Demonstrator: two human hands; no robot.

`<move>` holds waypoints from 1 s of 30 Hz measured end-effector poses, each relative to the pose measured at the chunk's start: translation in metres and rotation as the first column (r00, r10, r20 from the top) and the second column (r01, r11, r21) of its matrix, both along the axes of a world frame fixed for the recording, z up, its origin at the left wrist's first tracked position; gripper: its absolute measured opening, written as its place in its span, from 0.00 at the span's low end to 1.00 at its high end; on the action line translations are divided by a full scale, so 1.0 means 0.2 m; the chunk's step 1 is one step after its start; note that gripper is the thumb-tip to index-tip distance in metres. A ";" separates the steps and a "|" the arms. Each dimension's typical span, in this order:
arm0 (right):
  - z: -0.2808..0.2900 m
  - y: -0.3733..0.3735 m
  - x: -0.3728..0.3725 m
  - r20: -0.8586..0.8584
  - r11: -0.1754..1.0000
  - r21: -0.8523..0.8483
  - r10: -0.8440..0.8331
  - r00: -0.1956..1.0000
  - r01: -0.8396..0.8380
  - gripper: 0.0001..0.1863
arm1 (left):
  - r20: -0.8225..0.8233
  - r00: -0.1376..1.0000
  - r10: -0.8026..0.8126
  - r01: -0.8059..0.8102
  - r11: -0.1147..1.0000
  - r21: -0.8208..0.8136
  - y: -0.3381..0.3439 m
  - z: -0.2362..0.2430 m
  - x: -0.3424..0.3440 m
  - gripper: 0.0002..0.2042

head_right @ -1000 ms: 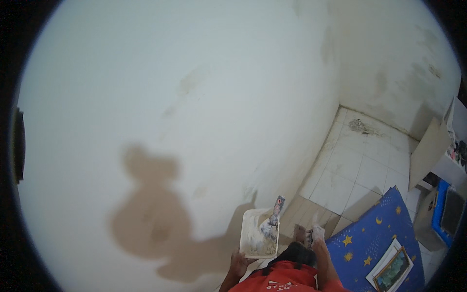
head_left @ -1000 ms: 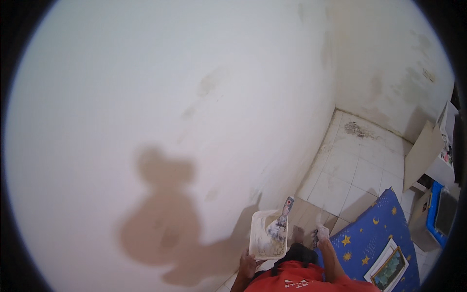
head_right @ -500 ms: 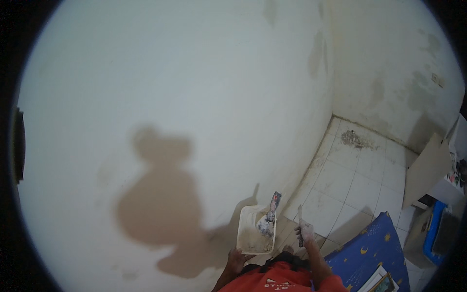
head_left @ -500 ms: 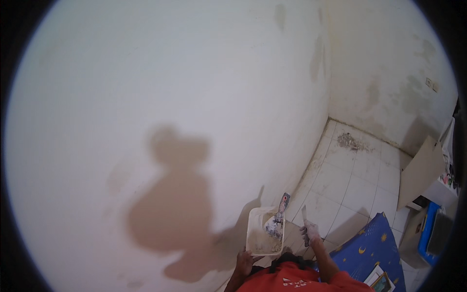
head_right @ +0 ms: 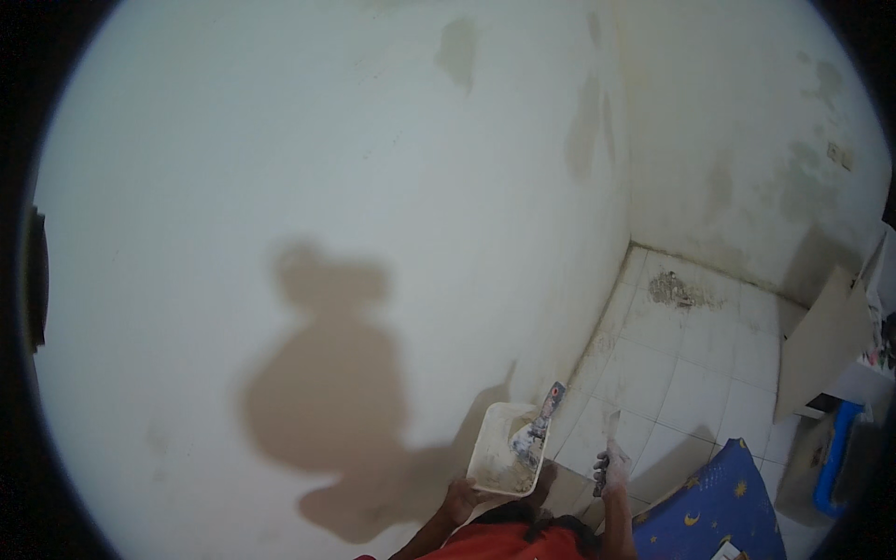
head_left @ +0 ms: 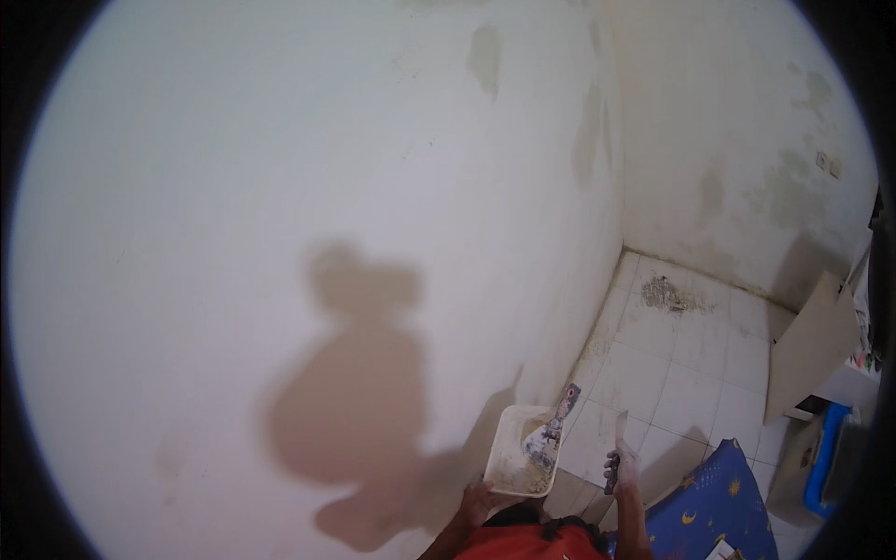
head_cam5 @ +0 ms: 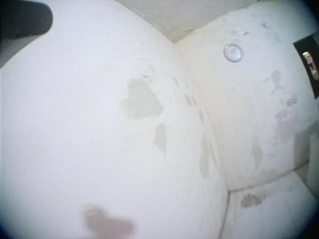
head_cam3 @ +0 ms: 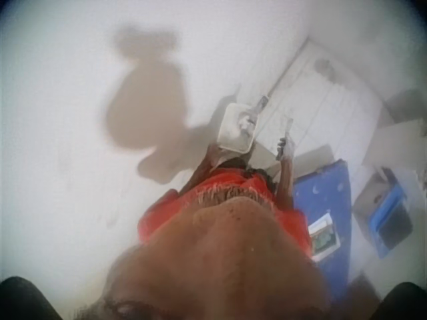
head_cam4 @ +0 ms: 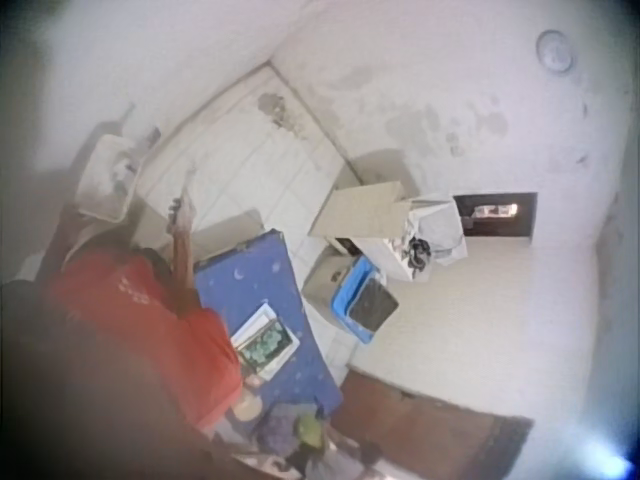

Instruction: The person applies patching compound to damaged areas of a wall using a putty knife and then scrapes off excess material and debris from the wall and floor.

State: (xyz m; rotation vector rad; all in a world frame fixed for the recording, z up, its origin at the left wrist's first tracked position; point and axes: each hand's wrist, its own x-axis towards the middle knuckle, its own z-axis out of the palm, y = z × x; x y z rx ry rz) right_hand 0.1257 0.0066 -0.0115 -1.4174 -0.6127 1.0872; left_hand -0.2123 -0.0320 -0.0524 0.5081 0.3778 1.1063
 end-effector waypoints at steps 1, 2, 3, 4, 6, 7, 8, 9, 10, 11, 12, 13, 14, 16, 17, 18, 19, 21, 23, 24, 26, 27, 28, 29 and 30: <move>0.03 -0.01 -0.02 0.013 0.999 -0.027 -0.034 0.999 0.034 0.22 | -0.009 1.000 0.003 -0.003 1.000 0.010 0.02 -0.01 -0.03 0.27; 0.08 -0.03 -0.03 0.034 0.996 -0.058 -0.069 0.997 0.071 0.22 | -0.057 0.998 0.041 -0.040 0.999 0.015 0.02 -0.02 -0.02 0.28; 0.13 -0.03 -0.04 0.030 0.996 -0.053 -0.066 0.997 0.067 0.22 | -0.105 0.991 0.082 -0.080 0.997 0.021 0.01 -0.03 -0.02 0.30; 0.20 -0.01 -0.05 0.094 0.990 0.118 -0.087 0.992 0.076 0.22 | -0.107 0.991 0.086 -0.083 0.996 0.028 0.01 -0.04 -0.04 0.30; 0.39 0.02 -0.05 0.257 0.911 0.411 -0.149 0.955 0.032 0.22 | -0.100 0.994 0.052 -0.055 0.998 -0.022 0.03 -0.06 -0.02 0.31; 0.54 0.06 -0.07 0.353 0.850 0.526 -0.190 0.916 -0.027 0.21 | -0.096 0.994 0.047 -0.048 0.999 -0.008 0.05 -0.04 -0.01 0.31; 0.71 0.03 -0.18 0.402 0.856 0.512 -0.167 0.900 -0.069 0.20 | -0.111 0.993 0.043 -0.040 0.999 0.028 0.03 -0.04 -0.05 0.31; 0.95 -0.01 -0.30 0.456 0.861 0.492 -0.129 0.881 -0.129 0.19 | -0.119 0.991 0.054 -0.047 0.997 0.061 0.01 -0.02 -0.06 0.32; 1.17 -0.01 -0.41 0.435 0.892 0.425 -0.053 0.899 -0.153 0.18 | -0.127 0.990 0.064 -0.056 0.997 0.061 0.01 0.02 -0.07 0.32; 1.33 -0.02 -0.50 0.410 0.918 0.351 0.026 0.912 -0.184 0.17 | -0.124 0.989 0.084 -0.075 0.995 0.073 -0.02 0.04 -0.07 0.32; 1.45 -0.01 -0.55 0.518 0.884 0.362 0.072 0.852 -0.295 0.14 | -0.115 0.989 0.092 -0.082 0.992 0.093 -0.02 0.06 -0.06 0.33; 1.55 0.00 -0.60 0.619 0.843 0.356 0.111 0.778 -0.404 0.24 | -0.117 0.989 0.095 -0.084 0.992 0.094 -0.02 0.09 -0.05 0.33; 1.65 0.02 -0.68 0.699 0.759 0.444 0.040 0.714 -0.477 0.26 | -0.154 0.983 0.096 -0.087 0.994 0.068 -0.02 0.11 -0.05 0.33; 1.86 0.06 -0.81 0.775 0.614 0.546 -0.110 0.623 -0.570 0.29 | -0.208 0.973 0.104 -0.097 0.994 0.044 -0.06 0.16 -0.05 0.34; 1.95 0.09 -0.85 0.790 0.574 0.567 -0.177 0.587 -0.591 0.30 | -0.156 0.981 0.117 -0.106 0.991 0.079 -0.07 0.16 -0.03 0.35; 2.03 0.13 -0.93 0.776 0.519 0.605 -0.215 0.593 -0.603 0.29 | -0.117 0.981 0.156 -0.144 0.984 0.106 -0.09 0.15 -0.06 0.36; 2.15 0.15 -0.99 0.765 0.468 0.636 -0.277 0.581 -0.614 0.29 | -0.115 0.980 0.164 -0.152 0.982 0.108 -0.08 0.15 -0.04 0.36; 2.32 0.23 -1.07 0.731 0.377 0.674 -0.466 0.499 -0.635 0.29 | -0.142 0.974 0.176 -0.167 0.983 0.071 -0.06 0.15 0.04 0.37; 2.45 0.31 -1.12 0.713 0.326 0.684 -0.488 0.503 -0.653 0.28 | -0.133 0.971 0.200 -0.194 0.979 0.060 -0.09 0.21 0.11 0.37; 2.47 0.36 -1.15 0.719 0.320 0.680 -0.469 0.513 -0.660 0.28 | -0.136 0.964 0.230 -0.224 0.973 0.057 -0.11 0.22 0.12 0.37; 2.51 0.45 -1.21 0.674 0.208 0.714 -0.462 0.577 -0.669 0.29 | -0.149 0.953 0.264 -0.262 0.964 0.032 -0.14 0.23 0.14 0.37; 2.54 0.45 -1.23 0.680 0.195 0.708 -0.448 0.580 -0.679 0.29 | -0.160 0.947 0.278 -0.279 0.960 0.018 -0.15 0.24 0.16 0.36; 2.56 0.46 -1.25 0.670 0.172 0.709 -0.465 0.578 -0.684 0.29 | -0.152 0.943 0.298 -0.299 0.954 0.014 -0.18 0.27 0.20 0.36; 2.57 0.46 -1.26 0.659 0.147 0.710 -0.485 0.575 -0.689 0.30 | -0.162 0.926 0.342 -0.341 0.939 0.031 -0.21 0.30 0.24 0.37; 2.59 0.46 -1.27 0.664 0.132 0.702 -0.477 0.576 -0.700 0.30 | -0.170 0.907 0.384 -0.382 0.923 0.050 -0.23 0.33 0.28 0.37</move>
